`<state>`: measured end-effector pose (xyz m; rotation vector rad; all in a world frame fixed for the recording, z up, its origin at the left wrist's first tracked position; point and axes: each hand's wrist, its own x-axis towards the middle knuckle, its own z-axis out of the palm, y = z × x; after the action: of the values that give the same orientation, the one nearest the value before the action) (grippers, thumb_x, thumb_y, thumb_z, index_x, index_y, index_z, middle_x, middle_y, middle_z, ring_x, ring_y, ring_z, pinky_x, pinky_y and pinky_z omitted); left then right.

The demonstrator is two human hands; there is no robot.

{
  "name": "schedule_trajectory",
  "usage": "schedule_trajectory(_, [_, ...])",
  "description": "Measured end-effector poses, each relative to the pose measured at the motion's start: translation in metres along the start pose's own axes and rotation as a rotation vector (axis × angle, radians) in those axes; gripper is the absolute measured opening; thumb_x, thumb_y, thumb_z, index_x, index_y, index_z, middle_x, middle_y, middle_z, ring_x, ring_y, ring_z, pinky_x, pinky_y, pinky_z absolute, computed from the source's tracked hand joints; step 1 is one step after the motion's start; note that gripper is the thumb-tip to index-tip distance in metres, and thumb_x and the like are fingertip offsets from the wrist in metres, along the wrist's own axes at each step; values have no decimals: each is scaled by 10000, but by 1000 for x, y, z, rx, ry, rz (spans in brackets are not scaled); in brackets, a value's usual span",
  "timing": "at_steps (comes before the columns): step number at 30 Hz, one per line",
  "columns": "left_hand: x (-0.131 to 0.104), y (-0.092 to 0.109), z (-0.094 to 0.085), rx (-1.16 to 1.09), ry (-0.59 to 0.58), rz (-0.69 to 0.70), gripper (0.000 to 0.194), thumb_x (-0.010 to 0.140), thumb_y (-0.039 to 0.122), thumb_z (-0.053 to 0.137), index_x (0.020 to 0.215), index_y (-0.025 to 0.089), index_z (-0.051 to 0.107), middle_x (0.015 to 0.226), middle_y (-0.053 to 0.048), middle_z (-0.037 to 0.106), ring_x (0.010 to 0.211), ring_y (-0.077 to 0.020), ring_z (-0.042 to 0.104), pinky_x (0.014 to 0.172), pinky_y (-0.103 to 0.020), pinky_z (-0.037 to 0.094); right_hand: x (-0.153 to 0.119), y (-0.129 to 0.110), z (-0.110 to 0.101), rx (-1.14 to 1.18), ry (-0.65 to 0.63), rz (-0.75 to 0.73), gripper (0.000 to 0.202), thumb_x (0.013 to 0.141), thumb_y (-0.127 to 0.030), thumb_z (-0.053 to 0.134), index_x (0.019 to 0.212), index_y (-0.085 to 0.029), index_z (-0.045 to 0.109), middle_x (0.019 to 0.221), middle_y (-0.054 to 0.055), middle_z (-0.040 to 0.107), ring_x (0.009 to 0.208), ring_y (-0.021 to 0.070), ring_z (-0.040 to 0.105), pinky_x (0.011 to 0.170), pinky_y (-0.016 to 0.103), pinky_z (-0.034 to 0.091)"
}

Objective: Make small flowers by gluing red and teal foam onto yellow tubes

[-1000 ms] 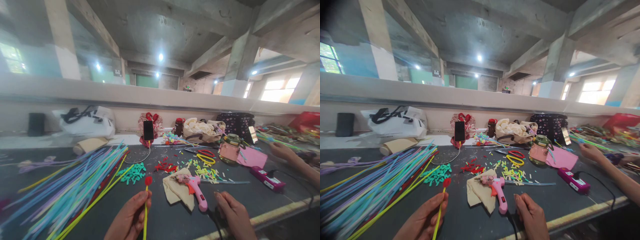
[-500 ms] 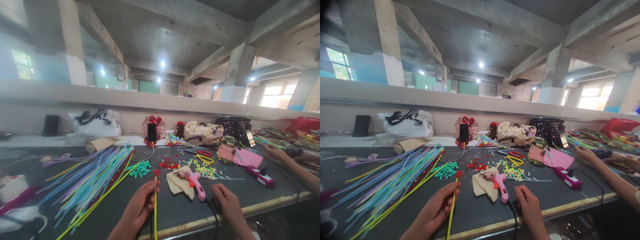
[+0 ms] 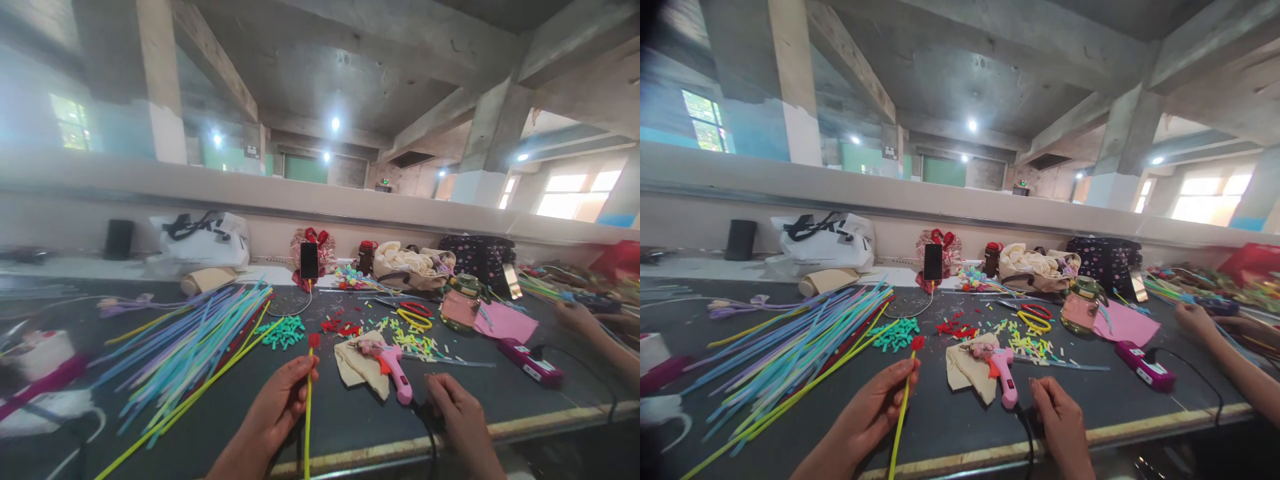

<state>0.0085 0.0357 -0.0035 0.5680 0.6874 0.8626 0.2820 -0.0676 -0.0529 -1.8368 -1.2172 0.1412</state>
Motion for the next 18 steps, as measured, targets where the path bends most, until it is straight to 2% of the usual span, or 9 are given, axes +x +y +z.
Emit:
schedule_trajectory(6, [-2,1,5,6,43,2,97,648,175,629,717,108,615,520,14,566,331,0,420,276,-65,289,0,8,0,17,-36,26,365,773,-495,372,631,-192,517,485,-44,437,479,122,452,460,182,351])
schedule_trajectory(11, [0,-1,4,25,55,6,102,635,180,643,699,105,617,508,16,561,323,0,406,273,-71,287,-5,1,-2,12,-46,30,365,776,-498,364,650,-195,522,502,-49,417,488,117,437,465,175,344])
schedule_trajectory(14, [3,-2,2,25,53,3,91,642,178,638,688,102,616,514,14,562,326,2,401,277,-75,283,-7,-3,-4,2,-59,1,355,789,-480,351,630,-196,493,510,-51,412,494,113,436,475,172,346])
schedule_trajectory(18, [5,-2,-1,21,54,-1,87,660,175,622,693,94,618,511,13,558,327,2,396,279,-79,279,-4,3,-4,0,-85,-13,377,782,-485,337,578,-197,470,482,-52,400,468,112,437,454,169,348])
